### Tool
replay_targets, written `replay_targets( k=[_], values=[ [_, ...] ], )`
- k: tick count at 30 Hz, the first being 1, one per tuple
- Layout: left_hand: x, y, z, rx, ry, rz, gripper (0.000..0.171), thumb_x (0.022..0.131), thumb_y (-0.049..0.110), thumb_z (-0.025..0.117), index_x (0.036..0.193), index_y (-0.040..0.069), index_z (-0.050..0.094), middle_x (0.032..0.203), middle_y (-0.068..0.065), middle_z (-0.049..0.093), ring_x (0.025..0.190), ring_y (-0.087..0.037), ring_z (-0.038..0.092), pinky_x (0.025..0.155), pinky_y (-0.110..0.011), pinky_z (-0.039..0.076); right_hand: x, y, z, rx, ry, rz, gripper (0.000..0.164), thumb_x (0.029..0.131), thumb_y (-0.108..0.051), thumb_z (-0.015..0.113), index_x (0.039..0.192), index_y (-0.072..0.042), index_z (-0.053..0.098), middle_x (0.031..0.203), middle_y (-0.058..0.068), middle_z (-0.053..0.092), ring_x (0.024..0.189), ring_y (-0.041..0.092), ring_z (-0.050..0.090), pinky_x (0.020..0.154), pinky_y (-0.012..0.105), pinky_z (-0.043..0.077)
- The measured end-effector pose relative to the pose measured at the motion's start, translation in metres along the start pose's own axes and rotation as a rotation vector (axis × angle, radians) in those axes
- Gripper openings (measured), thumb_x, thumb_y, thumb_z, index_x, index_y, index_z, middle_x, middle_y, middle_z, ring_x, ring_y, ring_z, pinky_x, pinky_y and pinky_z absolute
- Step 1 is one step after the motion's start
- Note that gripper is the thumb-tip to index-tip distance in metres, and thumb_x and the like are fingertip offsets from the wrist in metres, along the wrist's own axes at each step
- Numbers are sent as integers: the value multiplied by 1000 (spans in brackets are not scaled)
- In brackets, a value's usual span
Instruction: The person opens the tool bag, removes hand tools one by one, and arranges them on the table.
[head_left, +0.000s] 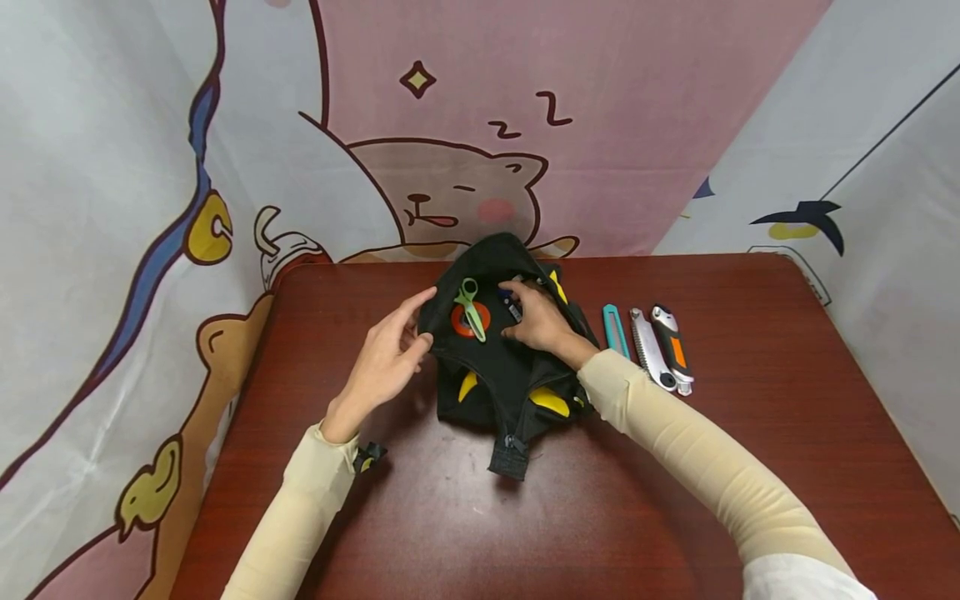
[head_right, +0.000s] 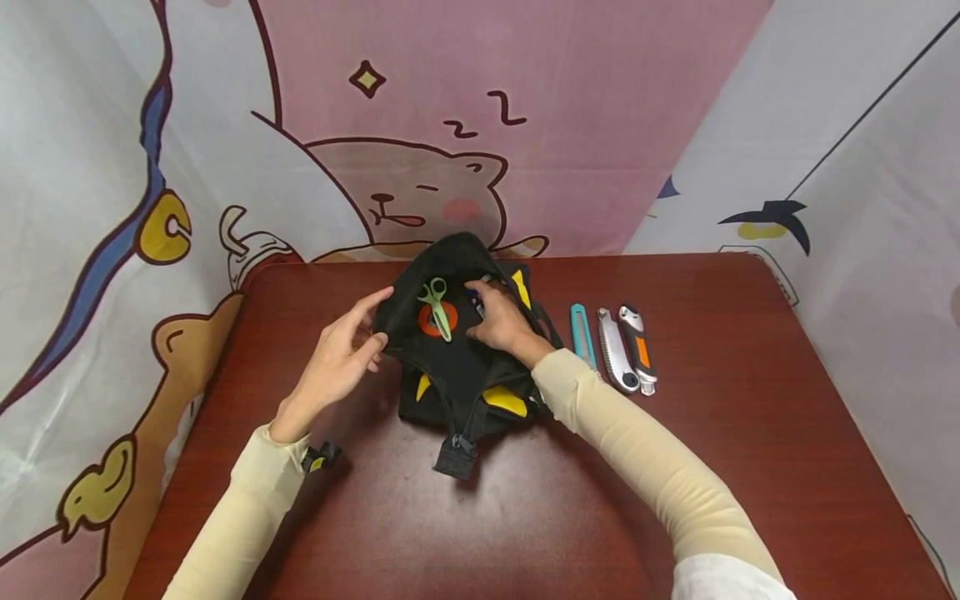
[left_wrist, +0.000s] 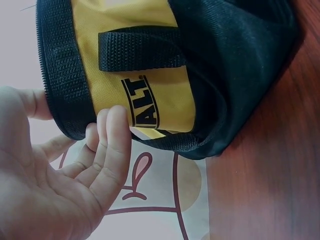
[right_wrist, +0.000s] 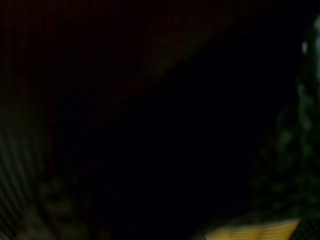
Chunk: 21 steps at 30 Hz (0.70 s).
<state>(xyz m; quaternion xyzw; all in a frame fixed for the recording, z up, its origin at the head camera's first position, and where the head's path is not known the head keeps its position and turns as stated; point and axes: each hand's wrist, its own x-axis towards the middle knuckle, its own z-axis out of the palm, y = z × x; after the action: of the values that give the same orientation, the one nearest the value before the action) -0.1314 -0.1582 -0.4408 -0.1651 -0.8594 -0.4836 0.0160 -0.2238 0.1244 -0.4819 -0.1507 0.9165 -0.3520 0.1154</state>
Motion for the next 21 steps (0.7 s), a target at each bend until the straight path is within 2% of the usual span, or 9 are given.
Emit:
replay_targets(
  k=[6,11,21],
  values=[
    [0,1,0,1,-3,1,66,107,7,62,169,25,49,111,-11,59,77,-38,70,59,-32,65,-1,0,1,-28,-6,-5,86,90,-2,90,165,-4,48,141,26,60,127,45,61,111,59,53],
    [0,0,0,-6,-3,-3,67,107,7,62,169,27,49,111,-11,58,77,-39,70,59,-33,65,-2,0,3,-42,-24,-14,84,89,1,90,163,-3,51,134,26,65,116,42,67,103,55,58],
    [0,0,-1,-14,0,10,67,106,5,62,169,23,49,109,-13,58,76,-40,70,59,-31,64,-1,2,4,-25,-33,-14,85,89,-3,92,163,-4,51,133,26,65,111,40,69,98,53,60]
  ],
)
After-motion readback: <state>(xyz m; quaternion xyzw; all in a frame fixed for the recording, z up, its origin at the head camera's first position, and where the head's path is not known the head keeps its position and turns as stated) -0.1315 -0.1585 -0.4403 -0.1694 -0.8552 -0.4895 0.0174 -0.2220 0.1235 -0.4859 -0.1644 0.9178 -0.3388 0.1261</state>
